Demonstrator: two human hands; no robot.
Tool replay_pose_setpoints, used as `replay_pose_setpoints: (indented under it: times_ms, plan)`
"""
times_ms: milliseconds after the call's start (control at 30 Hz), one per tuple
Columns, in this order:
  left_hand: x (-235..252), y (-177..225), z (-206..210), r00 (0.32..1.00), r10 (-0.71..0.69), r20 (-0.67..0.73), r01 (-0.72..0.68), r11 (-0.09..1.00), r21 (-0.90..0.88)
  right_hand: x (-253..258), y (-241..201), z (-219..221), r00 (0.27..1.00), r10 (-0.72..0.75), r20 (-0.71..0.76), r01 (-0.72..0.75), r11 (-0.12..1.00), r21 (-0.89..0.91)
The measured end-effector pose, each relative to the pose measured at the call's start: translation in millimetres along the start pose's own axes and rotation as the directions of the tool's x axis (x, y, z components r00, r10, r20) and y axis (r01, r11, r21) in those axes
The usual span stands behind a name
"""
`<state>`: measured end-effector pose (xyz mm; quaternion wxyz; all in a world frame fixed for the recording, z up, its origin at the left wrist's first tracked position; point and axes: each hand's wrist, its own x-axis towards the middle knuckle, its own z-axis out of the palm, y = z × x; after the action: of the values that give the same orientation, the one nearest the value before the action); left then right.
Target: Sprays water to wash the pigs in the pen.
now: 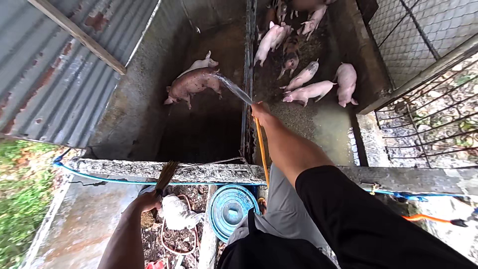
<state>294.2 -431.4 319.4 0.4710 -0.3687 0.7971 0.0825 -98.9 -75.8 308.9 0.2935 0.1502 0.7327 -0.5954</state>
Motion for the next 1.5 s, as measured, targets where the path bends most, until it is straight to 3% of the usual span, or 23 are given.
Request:
replay_pose_setpoints:
  times_ms: [900, 1500]
  plan:
    - [2, -3, -2, 1.0, -0.027, 0.006, 0.028, 0.999, -0.028, 1, -4, 1, 0.999, -0.021, 0.026, 0.022, 1.0, -0.02]
    - [-1, -1, -2, 1.0, -0.009, 0.003, 0.009, 1.0, -0.03, 1, -12, -4, 0.999, -0.04, -0.024, 0.042, 0.997, 0.069]
